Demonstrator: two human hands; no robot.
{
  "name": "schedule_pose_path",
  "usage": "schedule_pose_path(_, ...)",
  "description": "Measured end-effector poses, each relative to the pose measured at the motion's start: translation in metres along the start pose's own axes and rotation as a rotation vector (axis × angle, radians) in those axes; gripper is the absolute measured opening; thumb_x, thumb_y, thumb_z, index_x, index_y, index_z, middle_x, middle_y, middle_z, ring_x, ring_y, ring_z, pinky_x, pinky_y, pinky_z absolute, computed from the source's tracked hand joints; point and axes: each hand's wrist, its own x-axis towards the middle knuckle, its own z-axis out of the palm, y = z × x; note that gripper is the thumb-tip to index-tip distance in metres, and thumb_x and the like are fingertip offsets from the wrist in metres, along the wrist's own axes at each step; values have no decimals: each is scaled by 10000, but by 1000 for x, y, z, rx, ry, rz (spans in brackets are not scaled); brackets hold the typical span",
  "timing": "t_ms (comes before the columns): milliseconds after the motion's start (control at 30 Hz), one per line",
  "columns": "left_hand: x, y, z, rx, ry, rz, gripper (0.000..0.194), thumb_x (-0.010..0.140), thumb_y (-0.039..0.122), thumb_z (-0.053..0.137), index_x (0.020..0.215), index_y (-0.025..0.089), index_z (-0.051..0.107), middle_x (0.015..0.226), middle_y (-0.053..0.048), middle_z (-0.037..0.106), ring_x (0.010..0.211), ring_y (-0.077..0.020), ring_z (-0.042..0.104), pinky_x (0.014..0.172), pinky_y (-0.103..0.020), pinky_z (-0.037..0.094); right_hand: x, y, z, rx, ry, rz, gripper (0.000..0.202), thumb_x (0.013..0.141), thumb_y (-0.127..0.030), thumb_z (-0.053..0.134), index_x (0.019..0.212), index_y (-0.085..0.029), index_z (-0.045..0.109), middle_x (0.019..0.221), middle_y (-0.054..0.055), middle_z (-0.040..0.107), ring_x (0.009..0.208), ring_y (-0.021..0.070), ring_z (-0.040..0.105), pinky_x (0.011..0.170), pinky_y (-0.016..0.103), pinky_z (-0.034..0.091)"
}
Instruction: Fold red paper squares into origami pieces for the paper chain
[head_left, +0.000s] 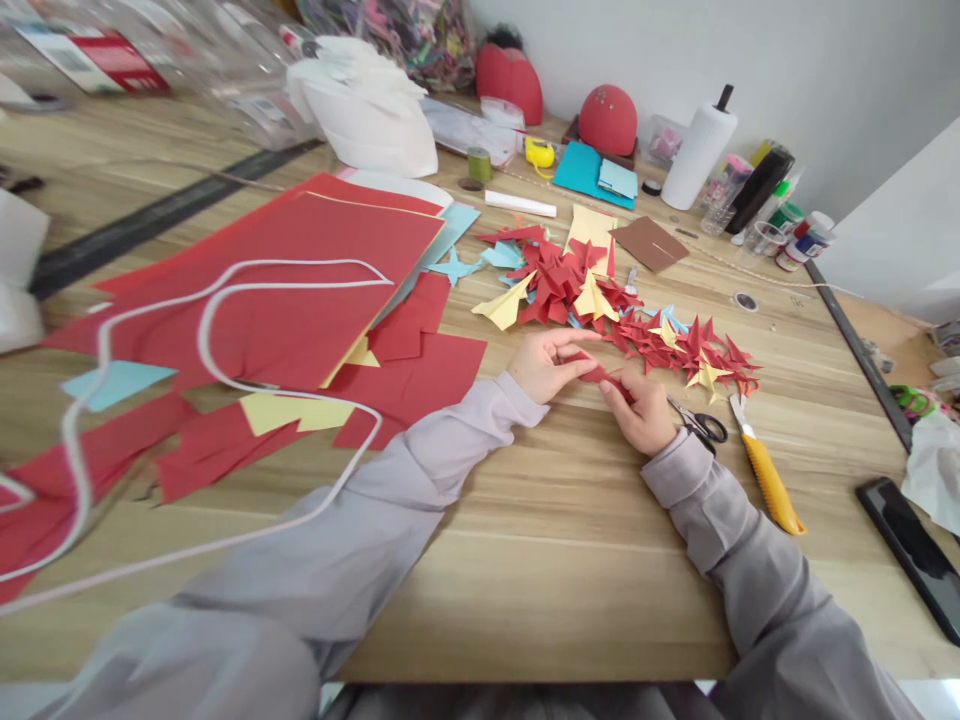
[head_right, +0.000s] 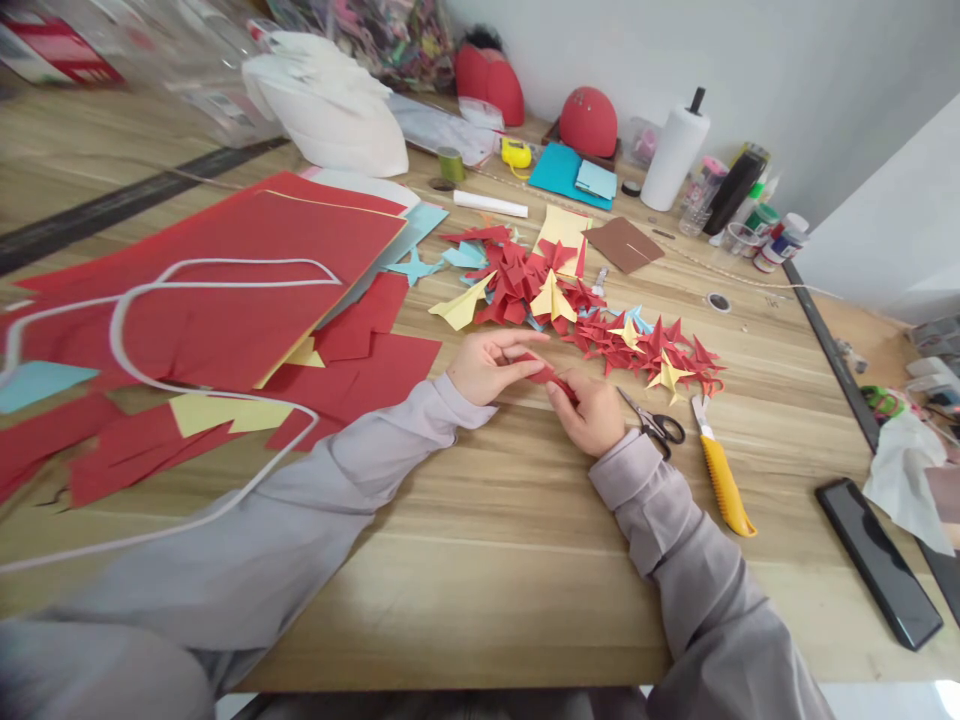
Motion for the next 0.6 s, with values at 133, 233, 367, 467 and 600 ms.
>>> schedule_pose_path(133, 1, 2, -6, 46, 35, 29, 530, 630, 324, 736, 1090, 88, 618, 786, -91, 723, 772, -201, 676, 775, -317, 516, -1, 1, 0, 6, -7, 6, 252, 895, -361, 427, 893, -173, 596, 668, 20, 601, 557, 128, 515, 538, 249, 397)
schedule_pose_path(233, 2, 0, -8, 46, -16, 23, 590, 561, 312, 782, 1081, 86, 617, 773, -93, 726, 763, -214, 683, 756, -321, 528, -1, 2, 1, -29, -46, -35, 255, 913, -337, 388, 874, -184, 588, 679, 28, 604, 591, 140, 534, 562, 255, 410)
schedule_pose_path(367, 2, -3, -9, 99, -75, 23, 512, 525, 290, 798, 982, 102, 663, 756, -87, 728, 749, -222, 689, 730, -308, 538, -1, 2, 2, -107, -77, -81, 243, 918, -320, 380, 869, -193, 581, 682, 39, 618, 607, 154, 559, 571, 259, 409)
schedule_pose_path(467, 3, -5, -10, 110, -99, 44, 483, 529, 288, 793, 959, 106, 672, 750, -85, 728, 745, -218, 690, 742, -311, 542, -1, 2, 3, -155, -73, -99, 253, 923, -313, 371, 913, -187, 590, 696, 49, 638, 611, 161, 579, 575, 258, 409)
schedule_pose_path(600, 3, -4, -10, 124, -102, 53, 440, 548, 272, 776, 949, 118, 680, 751, -72, 729, 733, -206, 688, 759, -319, 547, -1, 4, 4, -183, -73, -110, 261, 927, -314, 368, 927, -190, 598, 699, 49, 648, 621, 164, 596, 580, 251, 411)
